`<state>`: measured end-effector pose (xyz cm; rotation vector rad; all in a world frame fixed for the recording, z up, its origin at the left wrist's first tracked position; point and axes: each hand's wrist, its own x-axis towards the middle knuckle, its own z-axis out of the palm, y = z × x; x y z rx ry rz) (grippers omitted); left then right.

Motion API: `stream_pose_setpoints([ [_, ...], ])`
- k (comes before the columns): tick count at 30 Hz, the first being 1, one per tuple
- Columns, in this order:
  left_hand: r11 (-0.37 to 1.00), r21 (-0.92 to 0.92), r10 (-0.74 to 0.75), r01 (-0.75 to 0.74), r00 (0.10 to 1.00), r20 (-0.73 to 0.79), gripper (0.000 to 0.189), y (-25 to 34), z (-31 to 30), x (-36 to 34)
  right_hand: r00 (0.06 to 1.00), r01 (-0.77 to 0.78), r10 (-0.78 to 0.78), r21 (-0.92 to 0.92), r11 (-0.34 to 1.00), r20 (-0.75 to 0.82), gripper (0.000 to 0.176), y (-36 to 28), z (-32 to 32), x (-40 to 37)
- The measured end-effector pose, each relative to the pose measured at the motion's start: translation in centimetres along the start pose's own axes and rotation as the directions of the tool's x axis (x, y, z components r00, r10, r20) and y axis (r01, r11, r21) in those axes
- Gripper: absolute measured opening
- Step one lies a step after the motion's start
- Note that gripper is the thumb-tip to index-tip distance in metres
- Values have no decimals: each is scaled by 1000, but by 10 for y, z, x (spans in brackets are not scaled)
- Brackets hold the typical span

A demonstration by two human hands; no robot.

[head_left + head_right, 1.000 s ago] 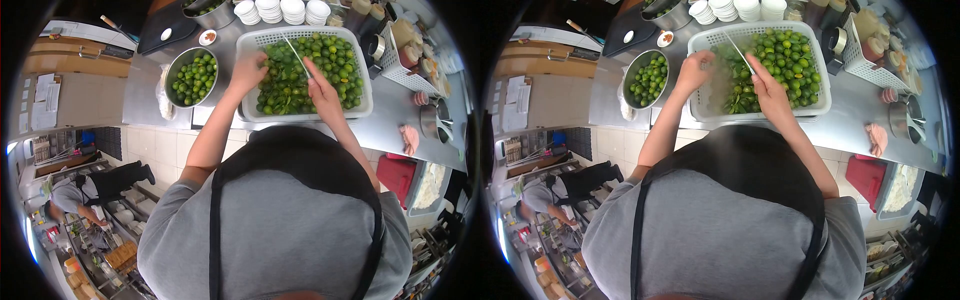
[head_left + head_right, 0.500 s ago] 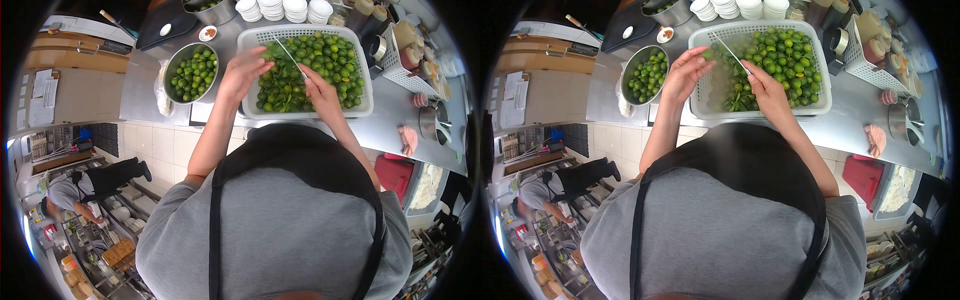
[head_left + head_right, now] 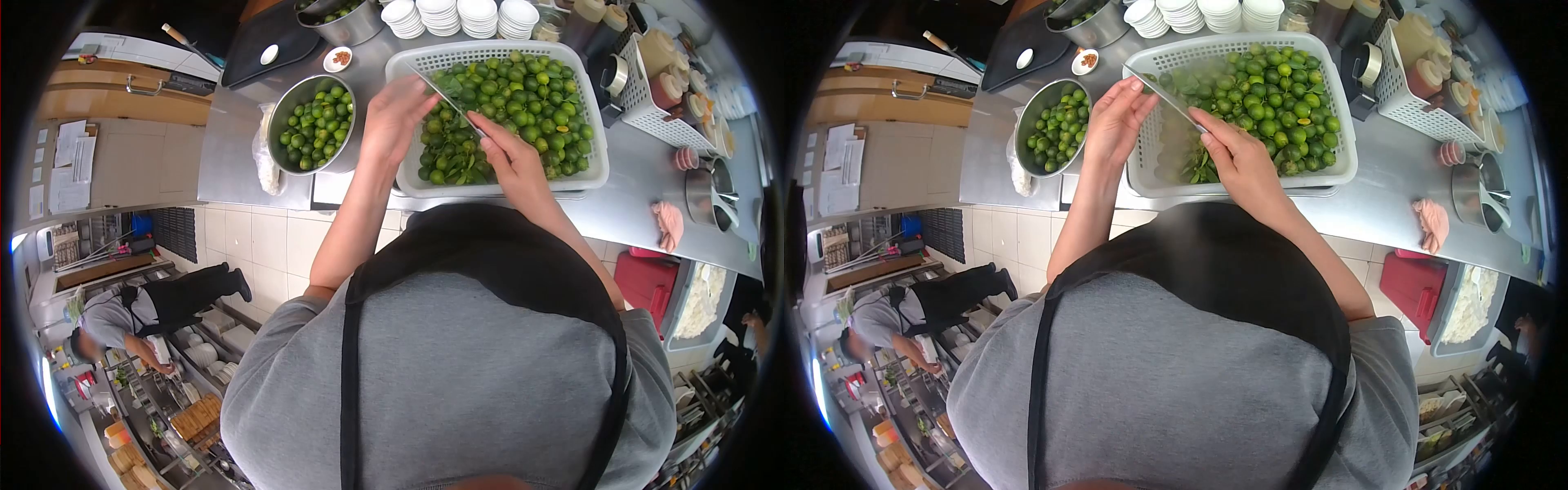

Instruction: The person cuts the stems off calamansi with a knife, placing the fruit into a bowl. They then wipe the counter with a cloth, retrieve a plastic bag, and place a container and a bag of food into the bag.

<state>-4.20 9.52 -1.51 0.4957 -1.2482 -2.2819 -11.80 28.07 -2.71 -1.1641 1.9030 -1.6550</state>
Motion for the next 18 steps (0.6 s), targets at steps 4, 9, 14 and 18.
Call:
stream_pose_setpoints([
  [4, 996, 86, 6, -10, 999, 46, 17, -5, 4, -2, 1000, -11, 9, -132, 991, -17, 31, -1, -2, 2],
  [9, 989, 130, -84, 64, 985, 153, 22, -14, 14, -14, 995, 5, -16, -101, 995, -102, 30, -1, -4, 11],
  [14, 983, 160, 102, -94, 994, -44, 19, -1, 4, 1, 997, -71, 71, 10, 997, -37, 30, -9, -6, 4],
  [18, 969, 174, 192, -175, 978, -86, 14, 1, -2, 10, 1000, -8, 9, 19, 1000, -21, 30, 0, -1, 1],
])
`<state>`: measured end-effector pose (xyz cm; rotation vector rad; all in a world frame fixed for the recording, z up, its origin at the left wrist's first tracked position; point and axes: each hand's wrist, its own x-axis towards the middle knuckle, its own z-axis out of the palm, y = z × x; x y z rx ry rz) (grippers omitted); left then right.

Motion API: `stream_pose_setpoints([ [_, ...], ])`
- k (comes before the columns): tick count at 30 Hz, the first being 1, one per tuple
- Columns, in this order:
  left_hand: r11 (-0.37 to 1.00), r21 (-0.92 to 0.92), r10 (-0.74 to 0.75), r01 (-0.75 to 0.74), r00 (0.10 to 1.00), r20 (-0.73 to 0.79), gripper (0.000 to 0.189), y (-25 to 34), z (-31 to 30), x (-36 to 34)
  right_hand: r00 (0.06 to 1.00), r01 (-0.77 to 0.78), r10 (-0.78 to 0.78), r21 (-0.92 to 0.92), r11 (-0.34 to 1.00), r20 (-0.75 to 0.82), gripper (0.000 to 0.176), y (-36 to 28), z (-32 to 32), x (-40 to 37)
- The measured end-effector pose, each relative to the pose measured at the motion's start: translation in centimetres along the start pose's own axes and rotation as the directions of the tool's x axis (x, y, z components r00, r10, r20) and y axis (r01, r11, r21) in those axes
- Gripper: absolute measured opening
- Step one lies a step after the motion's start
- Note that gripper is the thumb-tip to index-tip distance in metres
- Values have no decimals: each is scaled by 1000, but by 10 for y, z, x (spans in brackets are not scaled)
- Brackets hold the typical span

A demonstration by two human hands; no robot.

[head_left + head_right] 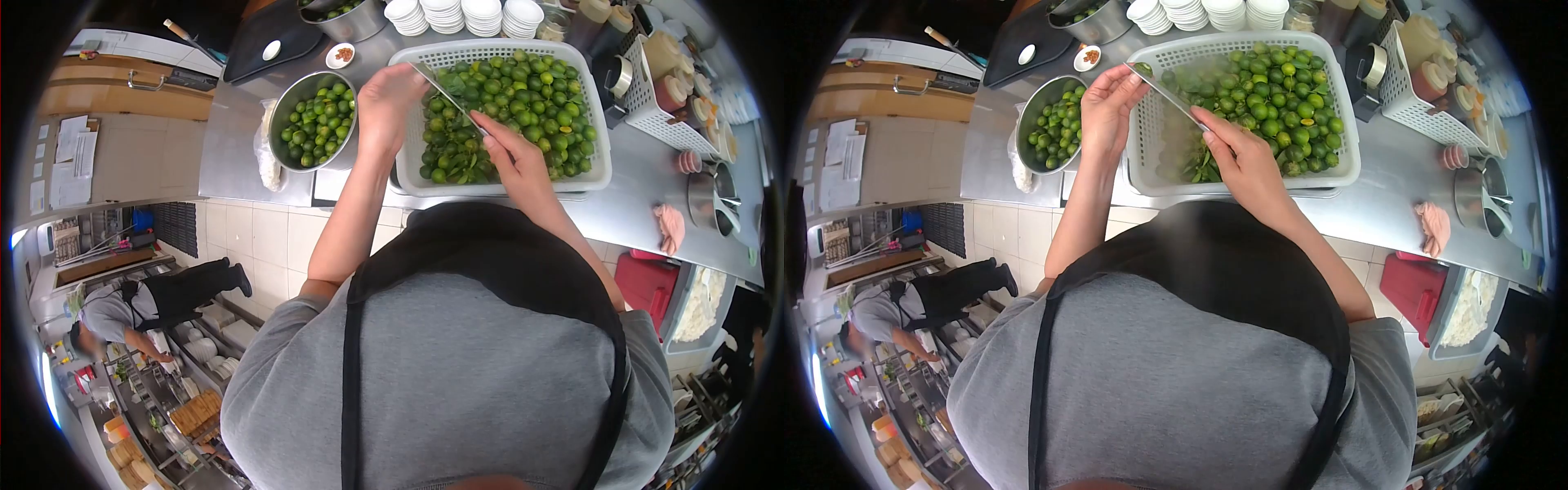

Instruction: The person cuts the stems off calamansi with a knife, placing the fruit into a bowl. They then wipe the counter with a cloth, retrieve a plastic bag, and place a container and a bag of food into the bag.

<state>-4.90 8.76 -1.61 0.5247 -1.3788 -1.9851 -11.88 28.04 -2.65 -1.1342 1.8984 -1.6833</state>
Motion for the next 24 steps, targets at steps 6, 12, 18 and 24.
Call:
stream_pose_setpoints([
  [6, 989, 143, -36, 24, 996, 81, 20, -8, 10, -13, 999, 25, -28, -68, 997, -34, 30, 4, 1, 11],
  [12, 978, -88, -179, 190, 976, 124, 27, -5, 8, -5, 999, -15, 14, -21, 1000, -41, 30, 3, -1, 11],
  [18, 936, -230, -246, 266, 963, 114, 21, -8, -13, 35, 992, -124, 124, 13, 992, 14, 30, 7, -9, 5],
  [24, -261, 893, -157, -366, 929, 335, 12, -65, -10, 44, 992, -124, 124, 0, 992, -36, 30, 9, -13, 7],
])
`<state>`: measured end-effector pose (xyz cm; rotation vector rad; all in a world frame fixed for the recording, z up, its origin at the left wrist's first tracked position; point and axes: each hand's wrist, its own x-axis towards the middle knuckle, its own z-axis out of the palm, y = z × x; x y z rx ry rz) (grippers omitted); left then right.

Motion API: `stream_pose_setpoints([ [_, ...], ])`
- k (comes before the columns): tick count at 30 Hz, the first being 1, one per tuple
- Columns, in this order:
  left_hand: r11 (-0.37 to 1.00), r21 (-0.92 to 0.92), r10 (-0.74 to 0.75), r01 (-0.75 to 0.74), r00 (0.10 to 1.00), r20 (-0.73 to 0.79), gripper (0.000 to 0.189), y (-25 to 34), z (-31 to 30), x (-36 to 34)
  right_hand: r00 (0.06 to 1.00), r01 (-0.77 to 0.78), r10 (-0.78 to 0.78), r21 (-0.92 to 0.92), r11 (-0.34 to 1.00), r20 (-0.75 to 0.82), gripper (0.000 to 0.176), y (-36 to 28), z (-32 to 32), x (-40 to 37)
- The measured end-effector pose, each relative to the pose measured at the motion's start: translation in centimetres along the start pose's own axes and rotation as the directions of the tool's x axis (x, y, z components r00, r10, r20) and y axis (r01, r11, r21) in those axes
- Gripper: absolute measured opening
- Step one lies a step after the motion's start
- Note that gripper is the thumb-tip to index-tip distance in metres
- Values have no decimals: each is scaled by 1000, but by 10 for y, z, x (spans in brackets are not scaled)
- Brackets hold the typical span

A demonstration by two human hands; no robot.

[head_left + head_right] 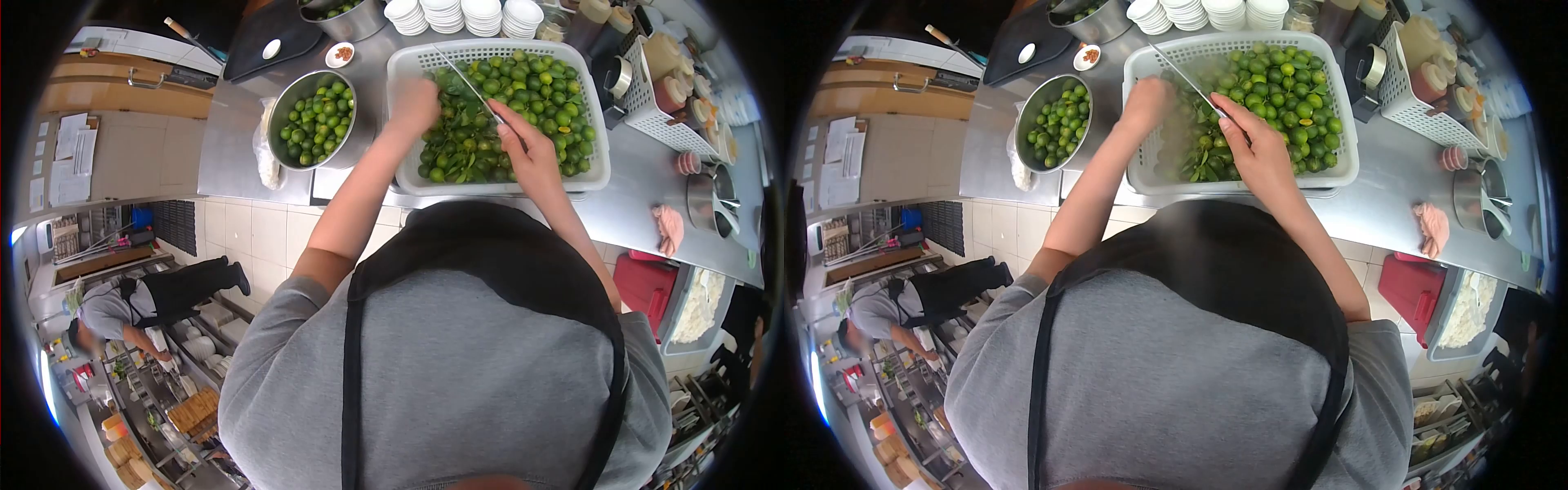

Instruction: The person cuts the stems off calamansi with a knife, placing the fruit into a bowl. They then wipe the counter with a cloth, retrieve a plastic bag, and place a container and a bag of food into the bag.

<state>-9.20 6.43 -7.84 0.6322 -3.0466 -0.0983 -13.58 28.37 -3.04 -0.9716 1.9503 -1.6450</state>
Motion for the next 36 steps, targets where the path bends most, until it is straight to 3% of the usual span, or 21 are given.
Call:
stream_pose_setpoints([
  [4, 997, 67, 43, -36, 994, -100, 14, 7, 18, -4, 1000, 10, -10, -11, 1000, -10, 30, 0, -1, 0],
  [7, 997, -68, -26, 22, 998, -54, 12, 3, 7, -3, 999, -1, 2, 26, 1000, -42, 30, 2, -3, -1],
  [9, 963, -257, -109, 85, 991, -78, 14, 0, -7, -10, 999, -49, 49, 5, 999, -25, 30, -1, -7, 0],
  [10, 962, -257, -110, 87, 991, -76, 14, 2, -13, -12, 996, -94, 94, -17, 995, -5, 30, -3, -7, 0],
  [12, 809, -574, -186, 127, 982, -44, 15, 3, -25, -15, 998, -59, 59, -18, 998, -11, 30, -1, -4, 1],
  [16, 784, -618, -193, 63, 970, -145, 14, -6, -17, -13, 1000, 5, -6, -5, 1000, -29, 30, 0, 0, 2],
  [18, 932, -360, -62, 38, 997, -54, 15, -9, -11, -12, 998, -64, 64, -31, 997, -3, 30, -4, -4, 3],
  [19, 932, -361, -62, 39, 997, -52, 15, -8, -7, -10, 990, -135, 136, -57, 989, 22, 30, -6, -6, 2],
  [21, 979, -201, -9, 35, 991, 130, 17, -5, -5, -6, 996, -93, 93, -29, 995, 4, 30, -2, -4, 2],
  [22, 979, -202, -8, 34, 992, 129, 17, -4, -4, -6, 999, -49, 49, -2, 999, -18, 30, 0, -4, 2],
  [24, 912, -397, -47, 103, 988, 147, 10, 1, -4, -8, 999, -36, 36, 0, 999, -26, 30, 1, -4, 1],
  [28, 898, -438, 19, 31, 994, 110, 18, 2, 1, -22, 999, -42, 42, 14, 999, -24, 30, 4, -4, 1],
  [30, 735, -665, -77, 133, 991, 113, 21, 0, -9, -30, 999, -27, 27, 24, 999, -24, 30, 1, -2, 1],
  [31, 736, -665, -69, 127, 991, 112, 21, -3, -17, -29, 999, -14, 15, 31, 999, -31, 30, 0, -3, 1],
  [33, 160, -959, -155, 235, 965, 211, 27, -12, -37, -30, 999, -33, 34, 30, 999, -26, 30, -1, -5, -1],
  [34, 162, -959, -157, 234, 965, 209, 27, -14, -46, -33, 999, -46, 46, 30, 998, -11, 30, -2, -5, 0],
  [36, -269, -957, -86, 107, 987, 135, 30, -15, -61, -41, 998, -67, 67, 60, 996, 8, 31, -4, -2, 1],
])
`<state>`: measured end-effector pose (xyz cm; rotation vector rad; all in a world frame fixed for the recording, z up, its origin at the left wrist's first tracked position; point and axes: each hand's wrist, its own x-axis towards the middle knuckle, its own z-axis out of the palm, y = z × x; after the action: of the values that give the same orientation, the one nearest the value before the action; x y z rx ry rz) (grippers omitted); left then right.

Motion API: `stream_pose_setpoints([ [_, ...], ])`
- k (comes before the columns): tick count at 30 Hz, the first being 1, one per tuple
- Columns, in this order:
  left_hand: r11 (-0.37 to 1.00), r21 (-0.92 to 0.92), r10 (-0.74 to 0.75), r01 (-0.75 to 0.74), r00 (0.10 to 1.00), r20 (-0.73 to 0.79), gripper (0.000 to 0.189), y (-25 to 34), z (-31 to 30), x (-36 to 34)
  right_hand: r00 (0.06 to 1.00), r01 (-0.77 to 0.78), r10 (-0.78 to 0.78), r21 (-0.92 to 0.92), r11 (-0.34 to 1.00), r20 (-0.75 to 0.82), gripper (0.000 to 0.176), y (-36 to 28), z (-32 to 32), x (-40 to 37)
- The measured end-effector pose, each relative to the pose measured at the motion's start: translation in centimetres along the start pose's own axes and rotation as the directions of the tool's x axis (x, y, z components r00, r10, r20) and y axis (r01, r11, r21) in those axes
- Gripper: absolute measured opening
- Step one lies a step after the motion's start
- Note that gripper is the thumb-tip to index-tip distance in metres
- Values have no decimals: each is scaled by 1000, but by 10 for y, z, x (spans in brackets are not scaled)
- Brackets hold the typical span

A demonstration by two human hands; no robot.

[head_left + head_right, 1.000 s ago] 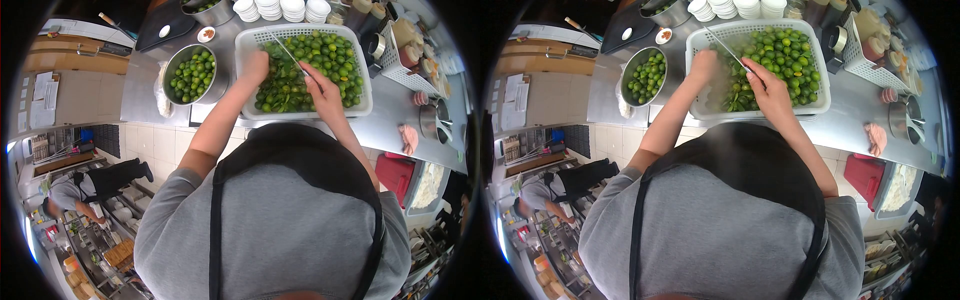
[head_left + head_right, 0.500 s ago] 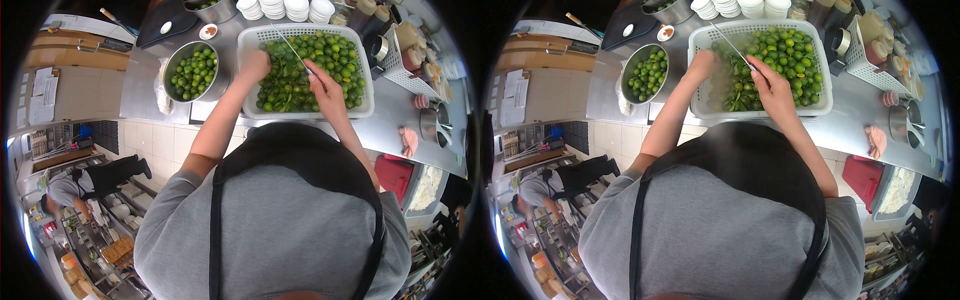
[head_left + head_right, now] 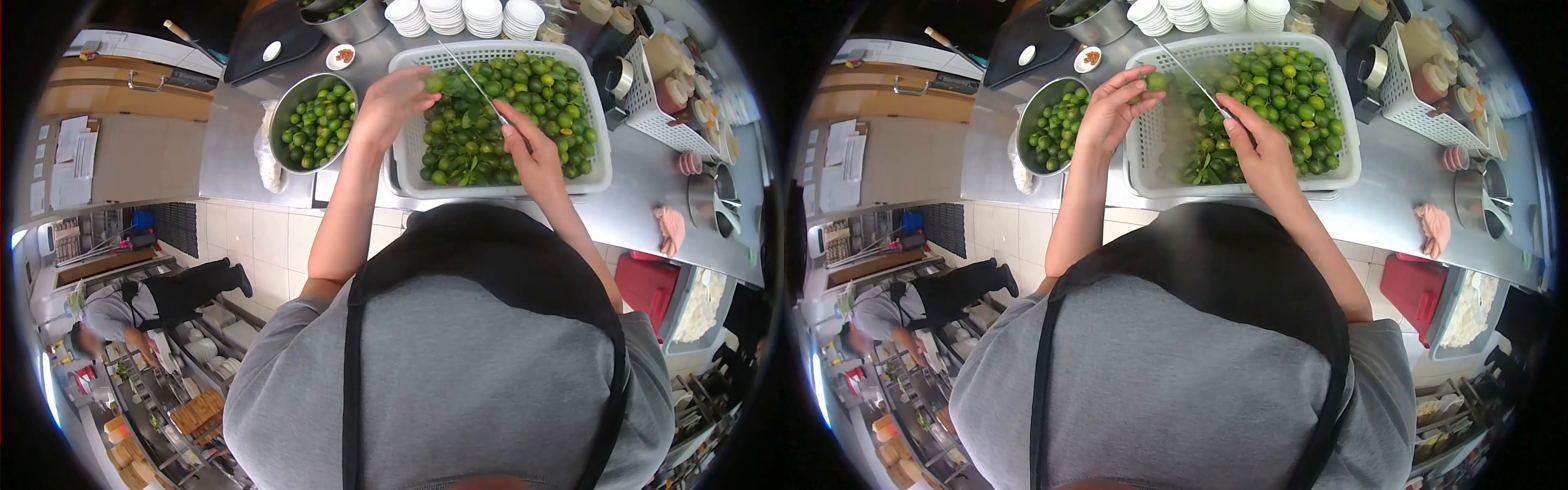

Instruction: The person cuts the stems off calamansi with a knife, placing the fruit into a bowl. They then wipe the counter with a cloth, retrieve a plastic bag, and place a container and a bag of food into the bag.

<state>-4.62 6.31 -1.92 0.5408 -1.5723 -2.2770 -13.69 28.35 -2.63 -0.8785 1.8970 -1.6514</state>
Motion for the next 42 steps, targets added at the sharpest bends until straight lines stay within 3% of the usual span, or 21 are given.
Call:
stream_pose_setpoints([
  [2, 998, -63, 22, -21, 1000, 13, 29, 2, 3, -3, 1000, -28, 27, 26, 999, 15, 31, -1, 3, 0],
  [4, 991, -126, 43, -39, 999, 30, 28, 2, 5, -5, 995, 95, -95, 40, 995, 16, 31, -1, 8, 0],
  [7, 980, -192, 53, -43, 997, 47, 29, 1, 12, -6, 994, 93, -95, 35, 995, 61, 31, -9, 8, -4],
  [10, 985, -169, 33, -41, 998, -50, 29, -1, 20, -7, 995, 88, -90, 34, 996, 49, 31, -8, 8, -5],
  [11, 986, 159, 65, -55, 996, -60, 29, -1, 21, -6, 995, 88, -89, 34, 996, 48, 31, -8, 6, -5],
  [12, 880, 470, 99, -60, 993, -59, 28, -2, 22, -6, 997, 65, -66, 27, 997, 41, 31, -8, 5, -5],
  [13, 880, 470, 98, -58, 993, -60, 28, -5, 22, -6, 998, 42, -43, 22, 999, 36, 31, -8, 4, -5],
  [15, 706, 705, 201, -64, 973, -113, 28, -7, 23, -4, 999, 22, -24, 39, 999, 43, 31, -11, 3, -5],
  [16, 686, 722, 214, -91, 974, -80, 28, -5, 23, -5, 999, -4, 1, 55, 998, 47, 31, -11, 2, -6],
  [17, 686, 722, 209, -91, 975, -77, 28, -6, 24, -5, 999, -7, 5, 55, 998, 43, 31, -10, 2, -8],
  [19, 953, 286, 126, -98, 988, -83, 28, -5, 23, -5, 995, 92, -93, 52, 994, 25, 31, -8, 4, -6],
  [20, 981, 131, 154, -142, 985, -83, 28, -4, 25, -6, 995, 93, -95, 53, 994, 25, 31, -8, 5, -6],
  [21, 981, 131, 154, -143, 985, -82, 28, -3, 26, -7, 994, 102, -103, 40, 994, 26, 31, -8, 5, -6],
  [23, 989, -60, 130, -132, 991, -36, 28, -1, 27, -10, 994, 109, -110, 26, 994, 27, 31, -9, 6, -6],
  [30, 977, -24, 209, -213, 973, -101, 27, 3, 41, -16, 992, 123, -123, -2, 992, 27, 30, -9, 10, -7],
  [33, 980, 22, 201, -200, 975, -91, 15, 2, 39, -15, 985, 174, -174, -71, 982, 8, 30, -8, 9, -6],
  [35, 973, 110, 215, -203, 971, -108, 25, -2, 36, -14, 979, 201, -202, -127, 971, 5, 30, -8, 9, -5],
  [39, 930, 298, 250, -213, 964, -92, 23, -6, 31, -15, 975, 216, -221, -141, 966, -21, 30, -9, 10, -6],
  [41, 849, 483, 236, -212, 972, 12, 23, -7, 29, -18, 975, 215, -221, -130, 968, -27, 29, -8, 10, -4],
  [42, 875, 445, 173, -189, 982, 77, 23, -4, 45, -30, 978, 196, -203, -114, 974, -55, 29, -6, 9, 0],
])
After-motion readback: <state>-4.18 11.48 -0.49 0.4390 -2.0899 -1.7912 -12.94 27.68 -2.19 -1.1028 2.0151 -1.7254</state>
